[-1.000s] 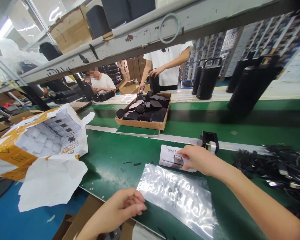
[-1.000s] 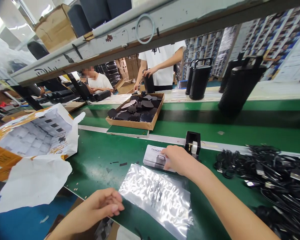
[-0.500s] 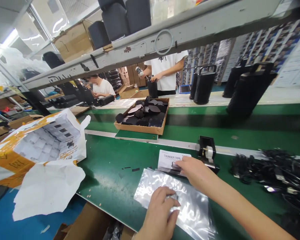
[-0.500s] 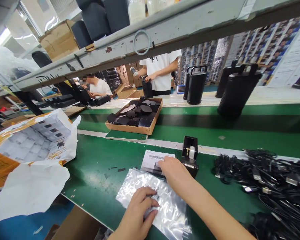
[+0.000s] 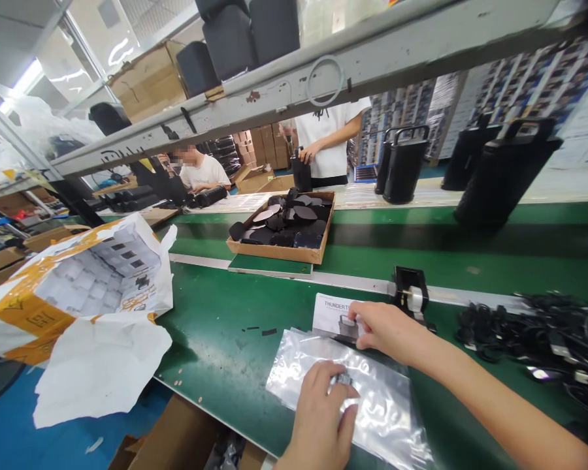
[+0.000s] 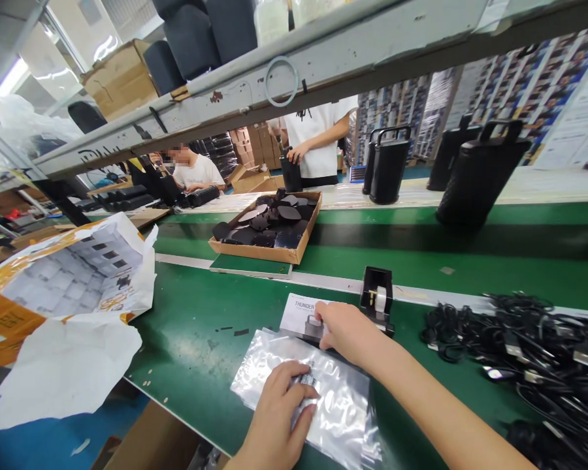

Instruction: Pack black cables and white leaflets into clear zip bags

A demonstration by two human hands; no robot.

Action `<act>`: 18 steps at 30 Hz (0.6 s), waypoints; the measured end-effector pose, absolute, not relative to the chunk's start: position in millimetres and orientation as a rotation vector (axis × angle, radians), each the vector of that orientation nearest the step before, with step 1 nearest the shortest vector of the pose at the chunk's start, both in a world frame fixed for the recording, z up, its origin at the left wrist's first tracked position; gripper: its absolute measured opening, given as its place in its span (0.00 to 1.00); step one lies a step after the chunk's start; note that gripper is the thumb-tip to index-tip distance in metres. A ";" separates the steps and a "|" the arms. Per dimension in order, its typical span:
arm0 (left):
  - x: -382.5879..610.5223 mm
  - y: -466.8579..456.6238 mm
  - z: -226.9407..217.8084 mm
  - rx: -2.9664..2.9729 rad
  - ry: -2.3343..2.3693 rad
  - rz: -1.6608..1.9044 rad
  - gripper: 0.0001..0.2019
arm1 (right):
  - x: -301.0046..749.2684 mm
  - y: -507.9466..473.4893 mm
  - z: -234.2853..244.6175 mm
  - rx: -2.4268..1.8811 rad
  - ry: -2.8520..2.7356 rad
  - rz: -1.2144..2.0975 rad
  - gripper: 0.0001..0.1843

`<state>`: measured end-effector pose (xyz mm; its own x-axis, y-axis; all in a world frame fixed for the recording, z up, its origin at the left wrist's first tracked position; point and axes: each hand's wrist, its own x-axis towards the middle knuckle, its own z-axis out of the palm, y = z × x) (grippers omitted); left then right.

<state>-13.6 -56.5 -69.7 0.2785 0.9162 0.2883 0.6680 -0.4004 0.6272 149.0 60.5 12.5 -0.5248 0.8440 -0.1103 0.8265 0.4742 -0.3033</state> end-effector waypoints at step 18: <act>-26.2 -46.3 -49.5 0.925 1.046 1.194 0.26 | 146.8 51.1 21.1 -1.158 -2.706 0.386 0.13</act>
